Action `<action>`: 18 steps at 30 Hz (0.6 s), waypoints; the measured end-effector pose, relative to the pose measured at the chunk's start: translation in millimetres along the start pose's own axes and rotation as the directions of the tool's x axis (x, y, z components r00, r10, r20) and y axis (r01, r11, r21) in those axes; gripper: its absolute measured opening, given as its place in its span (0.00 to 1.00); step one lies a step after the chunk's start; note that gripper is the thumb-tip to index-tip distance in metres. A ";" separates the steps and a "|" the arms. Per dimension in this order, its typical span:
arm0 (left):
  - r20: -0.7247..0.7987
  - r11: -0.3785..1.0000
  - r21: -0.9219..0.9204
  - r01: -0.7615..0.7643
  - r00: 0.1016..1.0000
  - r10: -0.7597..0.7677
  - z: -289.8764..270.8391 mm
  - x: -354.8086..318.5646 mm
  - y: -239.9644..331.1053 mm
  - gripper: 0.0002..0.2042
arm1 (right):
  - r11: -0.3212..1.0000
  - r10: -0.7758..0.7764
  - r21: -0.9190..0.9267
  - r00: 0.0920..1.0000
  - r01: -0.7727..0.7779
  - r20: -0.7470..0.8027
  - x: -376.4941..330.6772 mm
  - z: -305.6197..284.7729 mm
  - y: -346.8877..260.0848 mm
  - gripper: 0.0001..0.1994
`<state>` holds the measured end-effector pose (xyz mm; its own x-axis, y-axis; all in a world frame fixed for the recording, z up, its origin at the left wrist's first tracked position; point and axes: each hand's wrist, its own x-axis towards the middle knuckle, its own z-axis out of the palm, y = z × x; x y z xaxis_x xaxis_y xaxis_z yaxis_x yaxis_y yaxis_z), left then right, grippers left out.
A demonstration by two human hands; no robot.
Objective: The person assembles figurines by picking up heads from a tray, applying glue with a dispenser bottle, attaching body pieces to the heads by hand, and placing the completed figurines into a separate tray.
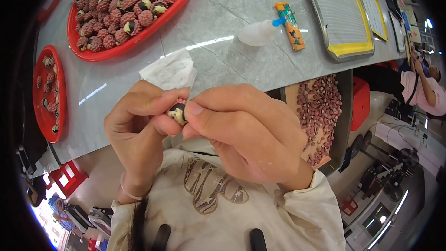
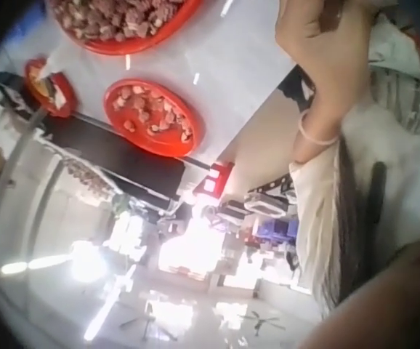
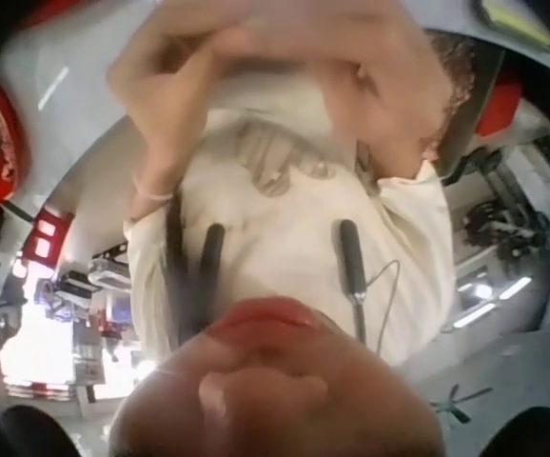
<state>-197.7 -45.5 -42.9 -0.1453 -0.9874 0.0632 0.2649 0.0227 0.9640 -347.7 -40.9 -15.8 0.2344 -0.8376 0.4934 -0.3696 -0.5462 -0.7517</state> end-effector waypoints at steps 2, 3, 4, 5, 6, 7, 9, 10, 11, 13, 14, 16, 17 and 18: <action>-0.028 1.000 -0.014 0.011 1.000 -0.011 2.1 0.4 3.4 0.11 | 0.991 -0.131 -0.050 0.989 0.128 -0.069 1.8 5.2 6.7 0.11; -0.049 0.999 -0.043 0.032 0.998 -0.034 2.3 0.3 4.7 0.11 | 0.990 -0.138 -0.044 0.988 0.136 -0.071 1.9 5.4 7.4 0.11; -0.053 0.999 -0.036 0.026 0.998 -0.028 -0.6 0.3 3.6 0.11 | 0.990 -0.132 -0.060 0.990 0.129 -0.047 1.4 4.1 8.2 0.11; -0.005 0.999 -0.037 -0.028 1.000 0.028 -4.8 0.2 0.4 0.11 | 0.990 -0.124 -0.076 0.992 0.122 -0.023 1.2 3.9 8.9 0.13; 0.045 0.996 -0.042 -0.079 0.996 0.080 -6.6 0.0 -1.0 0.12 | 0.990 -0.125 -0.074 0.992 0.123 -0.024 1.1 3.9 8.8 0.13; 0.045 0.996 -0.040 -0.079 0.996 0.080 -6.8 -0.3 -0.9 0.12 | 0.990 -0.123 -0.075 0.992 0.122 -0.017 0.9 4.0 8.8 0.13; 0.048 0.997 -0.068 -0.046 0.998 0.049 -6.7 -0.9 -0.6 0.12 | 0.990 -0.120 -0.076 0.993 0.119 -0.009 0.7 4.2 7.8 0.13; 0.047 0.997 -0.068 -0.044 0.998 0.048 -7.1 -0.7 -0.3 0.12 | 0.988 -0.127 -0.089 0.992 0.125 -0.010 0.9 4.2 6.4 0.13; 0.058 0.997 -0.067 -0.037 0.998 0.040 -7.9 -0.3 -0.2 0.13 | 0.986 -0.133 -0.102 0.991 0.131 -0.010 0.9 4.1 5.6 0.12; 0.068 0.997 -0.067 -0.029 0.997 0.033 -8.2 0.5 -0.8 0.13 | 0.986 -0.140 -0.096 0.990 0.138 -0.013 1.2 4.7 7.4 0.12; 0.061 0.996 -0.080 -0.026 0.998 0.031 -7.4 0.7 -1.3 0.13 | 0.985 -0.149 -0.091 0.989 0.147 -0.016 1.6 4.8 8.2 0.12; 0.051 0.995 -0.091 -0.027 0.998 0.032 -7.2 0.3 -0.8 0.13 | 0.985 -0.147 -0.093 0.989 0.146 -0.013 2.6 4.9 7.9 0.12; 0.049 0.997 -0.078 -0.018 0.999 0.022 -7.3 0.1 0.2 0.13 | 0.985 -0.147 -0.095 0.989 0.145 -0.011 3.5 4.7 7.6 0.12; 0.043 0.998 -0.061 -0.014 0.999 0.017 -8.7 0.6 1.2 0.12 | 0.984 -0.157 -0.088 0.988 0.156 -0.010 4.4 5.9 7.9 0.12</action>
<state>-189.2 -47.4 -43.9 -0.1818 -0.9791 0.0907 0.3245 0.0274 0.9455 -344.2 -48.9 -22.2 0.2806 -0.7412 0.6098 -0.4065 -0.6673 -0.6241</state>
